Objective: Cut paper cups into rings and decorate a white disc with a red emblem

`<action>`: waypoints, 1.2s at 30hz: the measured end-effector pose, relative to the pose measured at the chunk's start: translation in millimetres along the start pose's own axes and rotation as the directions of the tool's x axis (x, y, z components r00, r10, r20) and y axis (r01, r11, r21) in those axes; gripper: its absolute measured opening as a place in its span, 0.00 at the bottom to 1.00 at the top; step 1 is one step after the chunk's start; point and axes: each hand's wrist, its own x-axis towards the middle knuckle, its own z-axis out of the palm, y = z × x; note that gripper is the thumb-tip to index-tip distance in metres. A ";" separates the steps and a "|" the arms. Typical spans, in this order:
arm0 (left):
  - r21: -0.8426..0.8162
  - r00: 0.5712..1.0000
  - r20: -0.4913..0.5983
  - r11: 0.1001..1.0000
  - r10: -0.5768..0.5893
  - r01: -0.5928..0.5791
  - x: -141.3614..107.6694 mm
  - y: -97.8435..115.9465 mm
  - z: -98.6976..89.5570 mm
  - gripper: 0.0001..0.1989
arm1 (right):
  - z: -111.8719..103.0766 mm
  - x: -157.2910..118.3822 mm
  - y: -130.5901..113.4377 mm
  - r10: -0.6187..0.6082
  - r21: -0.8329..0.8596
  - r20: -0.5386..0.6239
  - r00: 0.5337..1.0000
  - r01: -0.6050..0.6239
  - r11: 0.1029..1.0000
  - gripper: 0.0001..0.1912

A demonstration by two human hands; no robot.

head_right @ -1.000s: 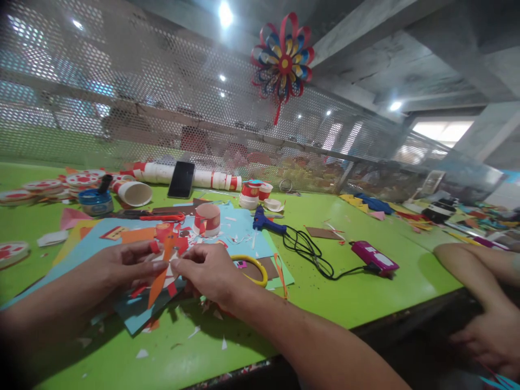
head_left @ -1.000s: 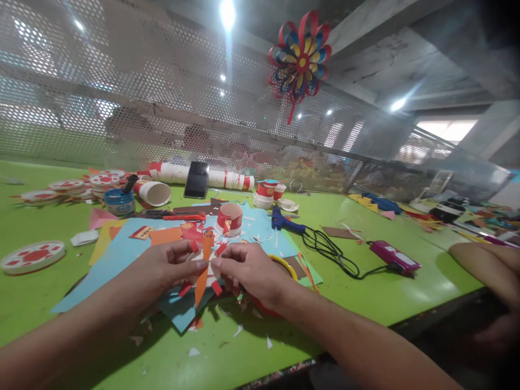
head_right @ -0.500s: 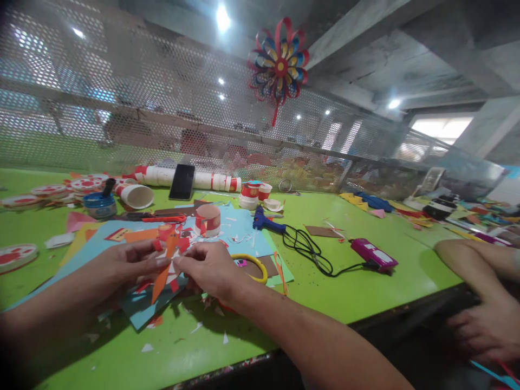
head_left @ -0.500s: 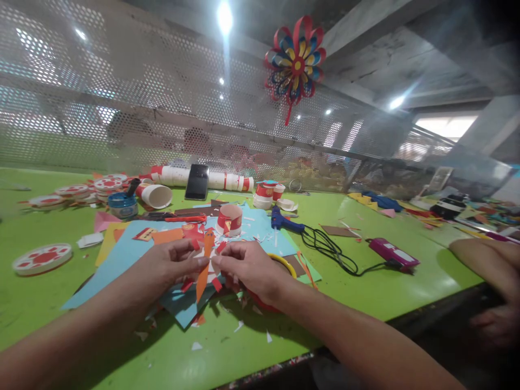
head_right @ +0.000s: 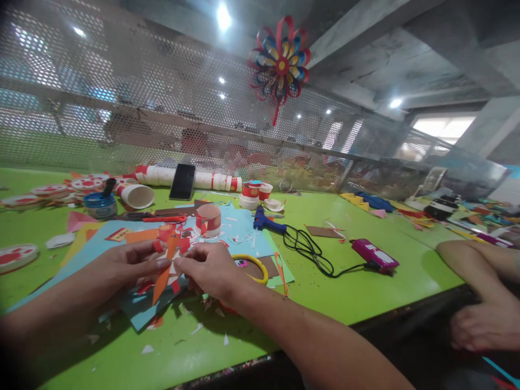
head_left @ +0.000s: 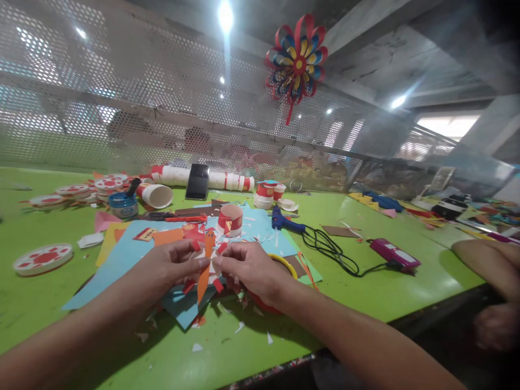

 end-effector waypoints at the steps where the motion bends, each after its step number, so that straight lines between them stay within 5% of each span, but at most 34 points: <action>1: -0.004 1.000 0.001 1.000 0.000 0.000 -0.3 0.2 0.1 0.19 | -0.1 -0.1 -0.5 -0.003 -0.002 0.000 1.000 0.003 1.000 0.11; 16: 0.012 0.998 0.058 0.999 -0.034 0.033 8.2 -3.7 -5.7 0.20 | 0.5 1.9 3.1 0.013 0.012 -0.008 1.000 -0.013 1.000 0.10; 28: -0.058 1.000 -0.016 0.998 0.016 -0.017 1.9 4.9 -2.2 0.20 | -1.1 1.3 -2.1 -0.054 0.001 -0.080 0.995 0.054 0.999 0.13; 32: -0.122 0.999 -0.052 0.992 -0.015 0.009 1.6 7.3 -3.2 0.22 | -15.6 4.7 -9.7 -0.216 -0.074 -0.325 0.921 0.203 0.976 0.16; 36: -0.173 0.998 -0.058 0.985 -0.016 0.005 -0.4 8.8 -2.8 0.21 | -65.3 26.2 -23.4 -0.321 -0.205 -0.524 0.789 0.249 0.946 0.12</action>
